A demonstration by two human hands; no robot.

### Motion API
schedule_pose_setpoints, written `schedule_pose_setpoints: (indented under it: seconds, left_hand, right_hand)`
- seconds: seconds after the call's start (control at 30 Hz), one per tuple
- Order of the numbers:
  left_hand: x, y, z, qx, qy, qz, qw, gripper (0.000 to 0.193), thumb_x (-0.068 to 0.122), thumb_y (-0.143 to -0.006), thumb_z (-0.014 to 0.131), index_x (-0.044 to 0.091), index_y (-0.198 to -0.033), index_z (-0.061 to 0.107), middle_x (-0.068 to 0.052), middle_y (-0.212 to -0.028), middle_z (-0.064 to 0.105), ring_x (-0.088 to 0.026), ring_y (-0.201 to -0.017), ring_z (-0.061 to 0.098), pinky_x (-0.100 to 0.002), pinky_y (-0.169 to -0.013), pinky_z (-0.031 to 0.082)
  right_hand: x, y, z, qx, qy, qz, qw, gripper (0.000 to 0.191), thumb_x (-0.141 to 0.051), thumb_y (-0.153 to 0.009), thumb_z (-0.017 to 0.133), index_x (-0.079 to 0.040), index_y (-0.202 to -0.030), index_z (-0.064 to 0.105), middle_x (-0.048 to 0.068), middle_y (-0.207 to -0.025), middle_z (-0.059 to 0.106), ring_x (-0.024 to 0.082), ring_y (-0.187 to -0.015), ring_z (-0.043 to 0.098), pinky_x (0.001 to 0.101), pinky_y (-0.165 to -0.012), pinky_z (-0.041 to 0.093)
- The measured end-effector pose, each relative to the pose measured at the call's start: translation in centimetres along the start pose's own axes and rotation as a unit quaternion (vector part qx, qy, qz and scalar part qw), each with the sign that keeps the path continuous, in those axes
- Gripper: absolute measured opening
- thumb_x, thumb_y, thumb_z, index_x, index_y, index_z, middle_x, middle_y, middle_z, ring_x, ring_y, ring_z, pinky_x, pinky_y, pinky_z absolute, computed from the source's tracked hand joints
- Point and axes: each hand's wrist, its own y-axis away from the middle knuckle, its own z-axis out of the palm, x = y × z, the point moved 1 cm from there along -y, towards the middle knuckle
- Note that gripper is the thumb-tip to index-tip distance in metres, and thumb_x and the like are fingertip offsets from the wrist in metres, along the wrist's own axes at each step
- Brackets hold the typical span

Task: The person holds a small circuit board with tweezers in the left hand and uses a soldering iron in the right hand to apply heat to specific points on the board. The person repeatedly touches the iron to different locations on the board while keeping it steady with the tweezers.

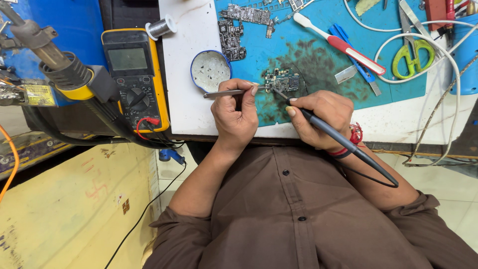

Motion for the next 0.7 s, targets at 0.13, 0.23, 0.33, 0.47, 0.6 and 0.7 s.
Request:
schedule_pose_setpoints:
  seconds: [0.13, 0.23, 0.33, 0.47, 0.6, 0.7]
  left_hand:
    - [0.01, -0.02, 0.0, -0.001, -0.005, -0.005, 1.0, 0.012, 0.002, -0.106, 0.066, 0.002, -0.111, 0.055, -0.007, -0.097, 0.07, -0.005, -0.078, 0.064, -0.021, -0.067, 0.053]
    - [-0.01, -0.05, -0.06, -0.006, 0.0, -0.008, 1.0, 0.011, 0.002, -0.106, 0.066, 0.002, -0.111, 0.055, -0.006, -0.096, 0.07, -0.004, -0.077, 0.063, -0.02, -0.066, 0.052]
    - [0.01, -0.04, -0.06, -0.005, 0.001, -0.002, 1.0, 0.011, 0.002, -0.106, 0.065, 0.002, -0.111, 0.055, -0.007, -0.097, 0.07, -0.005, -0.078, 0.064, -0.02, -0.067, 0.053]
    - [0.01, 0.01, -0.04, -0.005, 0.001, -0.011, 1.0, 0.011, 0.002, -0.106, 0.065, 0.002, -0.111, 0.055, -0.006, -0.096, 0.07, -0.004, -0.077, 0.062, -0.02, -0.066, 0.052]
    - [-0.01, 0.0, -0.04, -0.003, 0.001, -0.005, 1.0, 0.011, 0.002, -0.106, 0.066, 0.002, -0.111, 0.055, -0.007, -0.096, 0.07, -0.004, -0.078, 0.063, -0.02, -0.067, 0.053]
    - [-0.05, -0.01, -0.03, -0.001, 0.002, -0.008, 1.0, 0.012, 0.002, -0.106, 0.066, 0.002, -0.111, 0.055, -0.007, -0.096, 0.07, -0.004, -0.077, 0.063, -0.02, -0.067, 0.053]
  right_hand:
    - [0.01, -0.06, -0.03, -0.002, 0.001, 0.003, 1.0, 0.014, -0.002, -0.087, 0.082, -0.001, -0.097, 0.072, 0.011, -0.077, 0.069, 0.025, -0.065, 0.066, 0.0336, -0.06, 0.049]
    - [-0.01, -0.06, -0.05, 0.002, -0.007, 0.003, 1.0, 0.014, -0.002, -0.09, 0.082, -0.001, -0.099, 0.071, 0.011, -0.08, 0.07, 0.024, -0.068, 0.067, 0.0329, -0.062, 0.05]
    - [0.02, -0.08, -0.06, -0.002, -0.001, -0.002, 1.0, 0.014, -0.002, -0.088, 0.082, -0.001, -0.097, 0.072, 0.011, -0.076, 0.068, 0.025, -0.065, 0.066, 0.0336, -0.06, 0.049]
    - [0.01, -0.05, -0.04, -0.001, -0.003, 0.003, 1.0, 0.014, -0.002, -0.088, 0.082, -0.001, -0.097, 0.071, 0.011, -0.077, 0.069, 0.024, -0.066, 0.066, 0.0333, -0.06, 0.049]
    - [0.02, -0.08, -0.06, -0.001, -0.005, 0.0, 1.0, 0.014, -0.002, -0.088, 0.082, -0.002, -0.097, 0.071, 0.011, -0.078, 0.069, 0.025, -0.067, 0.067, 0.0332, -0.061, 0.05]
    - [0.01, -0.1, -0.03, 0.0, -0.007, 0.001, 1.0, 0.014, -0.002, -0.088, 0.082, -0.002, -0.097, 0.071, 0.01, -0.077, 0.069, 0.024, -0.066, 0.067, 0.0332, -0.061, 0.05]
